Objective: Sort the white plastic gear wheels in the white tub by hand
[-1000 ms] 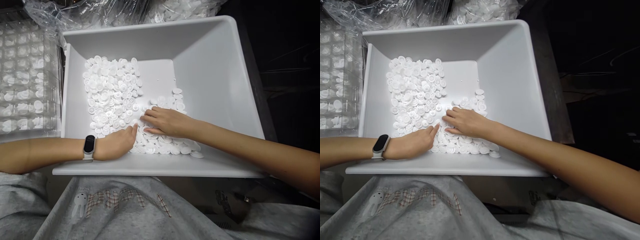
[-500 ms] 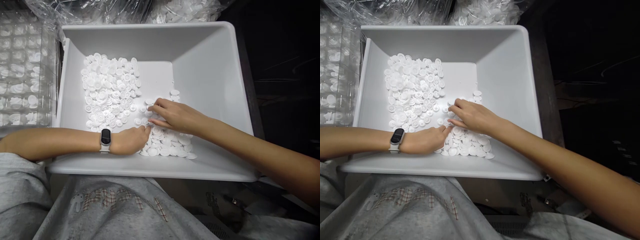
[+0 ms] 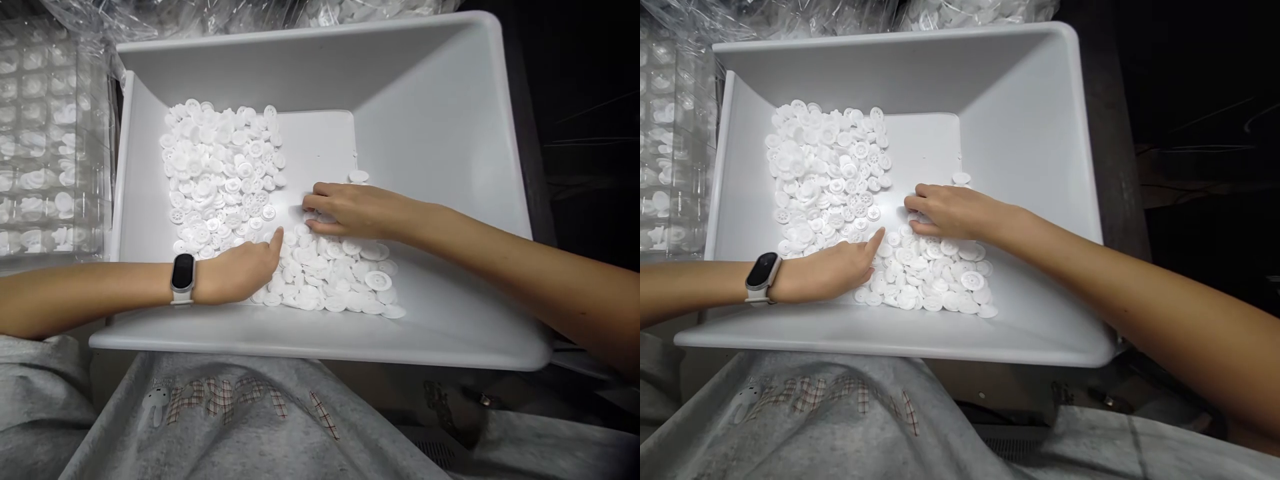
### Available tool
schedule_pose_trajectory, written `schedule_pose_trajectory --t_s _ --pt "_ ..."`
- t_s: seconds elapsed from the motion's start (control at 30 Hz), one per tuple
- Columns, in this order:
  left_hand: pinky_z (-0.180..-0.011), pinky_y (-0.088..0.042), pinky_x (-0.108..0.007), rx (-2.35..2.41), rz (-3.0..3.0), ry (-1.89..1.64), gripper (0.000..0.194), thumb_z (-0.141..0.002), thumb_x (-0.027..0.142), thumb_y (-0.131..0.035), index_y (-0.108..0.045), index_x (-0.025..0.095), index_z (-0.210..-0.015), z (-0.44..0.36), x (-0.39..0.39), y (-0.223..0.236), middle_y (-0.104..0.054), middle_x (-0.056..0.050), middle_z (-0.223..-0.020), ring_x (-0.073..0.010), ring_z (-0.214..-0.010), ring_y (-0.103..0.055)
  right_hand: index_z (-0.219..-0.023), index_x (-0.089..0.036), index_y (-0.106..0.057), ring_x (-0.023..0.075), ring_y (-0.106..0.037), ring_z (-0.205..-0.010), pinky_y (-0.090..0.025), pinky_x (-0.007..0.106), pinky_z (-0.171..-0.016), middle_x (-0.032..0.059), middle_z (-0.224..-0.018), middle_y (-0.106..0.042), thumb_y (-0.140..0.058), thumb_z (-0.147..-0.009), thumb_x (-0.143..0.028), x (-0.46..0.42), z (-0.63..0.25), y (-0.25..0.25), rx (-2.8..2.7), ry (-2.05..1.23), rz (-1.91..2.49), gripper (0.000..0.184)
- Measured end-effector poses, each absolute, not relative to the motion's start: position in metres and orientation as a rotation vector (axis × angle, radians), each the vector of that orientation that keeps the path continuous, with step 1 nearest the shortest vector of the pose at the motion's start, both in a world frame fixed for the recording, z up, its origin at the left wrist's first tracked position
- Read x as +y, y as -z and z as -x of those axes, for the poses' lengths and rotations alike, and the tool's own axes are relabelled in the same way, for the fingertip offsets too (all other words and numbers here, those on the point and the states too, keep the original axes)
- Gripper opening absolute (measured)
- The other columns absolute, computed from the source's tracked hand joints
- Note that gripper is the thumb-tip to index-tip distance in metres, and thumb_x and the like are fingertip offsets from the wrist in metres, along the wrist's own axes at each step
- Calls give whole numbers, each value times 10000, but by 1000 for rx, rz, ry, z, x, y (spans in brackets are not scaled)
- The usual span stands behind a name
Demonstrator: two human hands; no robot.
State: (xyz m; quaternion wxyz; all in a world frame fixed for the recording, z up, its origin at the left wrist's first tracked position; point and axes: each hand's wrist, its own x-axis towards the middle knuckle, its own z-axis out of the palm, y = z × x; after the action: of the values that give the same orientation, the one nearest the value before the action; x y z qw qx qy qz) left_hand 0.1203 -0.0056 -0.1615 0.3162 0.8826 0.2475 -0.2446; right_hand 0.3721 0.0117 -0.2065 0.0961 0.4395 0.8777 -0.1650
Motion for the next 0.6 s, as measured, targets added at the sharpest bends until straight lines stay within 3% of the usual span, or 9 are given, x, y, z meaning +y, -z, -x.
schedule_pose_trajectory --t_s 0.13,0.37,0.5,0.6 --pt "-671 -470 -293 619 -2250 677 662 -993 178 -349 -81 -55 -1551 -130 -8 162 -688 -159 -1062 -175 -819 -632 -896 -176 -551 134 -400 -584 -312 297 -546 86 -858 -543 -452 -939 -392 7 -378 202 2553 573 -1360 242" --pt "-787 -573 -326 582 -2255 658 507 -1035 244 -411 -328 117 -1519 -148 -16 166 -673 -93 -1101 -148 -866 -663 -1086 -158 -589 189 -566 -707 -424 326 -616 143 -1046 -611 -351 -989 -425 9 -378 188 2561 649 -1504 371" --pt "-758 -588 -314 574 -2289 619 419 -1010 328 -522 -492 159 -1391 -151 -21 166 -662 -66 -1093 -132 -847 -655 -1114 -139 -605 178 -539 -735 -396 304 -618 144 -1060 -593 -369 -1001 -381 1 -354 183 2652 664 -1369 357" --pt "-738 -566 -291 562 -2333 574 328 -1022 254 -464 -509 145 -1329 -142 -25 159 -638 -67 -1110 -118 -833 -625 -1061 -157 -625 171 -519 -762 -351 281 -608 116 -1020 -588 -385 -1009 -328 -5 -329 185 2704 730 -1135 299"
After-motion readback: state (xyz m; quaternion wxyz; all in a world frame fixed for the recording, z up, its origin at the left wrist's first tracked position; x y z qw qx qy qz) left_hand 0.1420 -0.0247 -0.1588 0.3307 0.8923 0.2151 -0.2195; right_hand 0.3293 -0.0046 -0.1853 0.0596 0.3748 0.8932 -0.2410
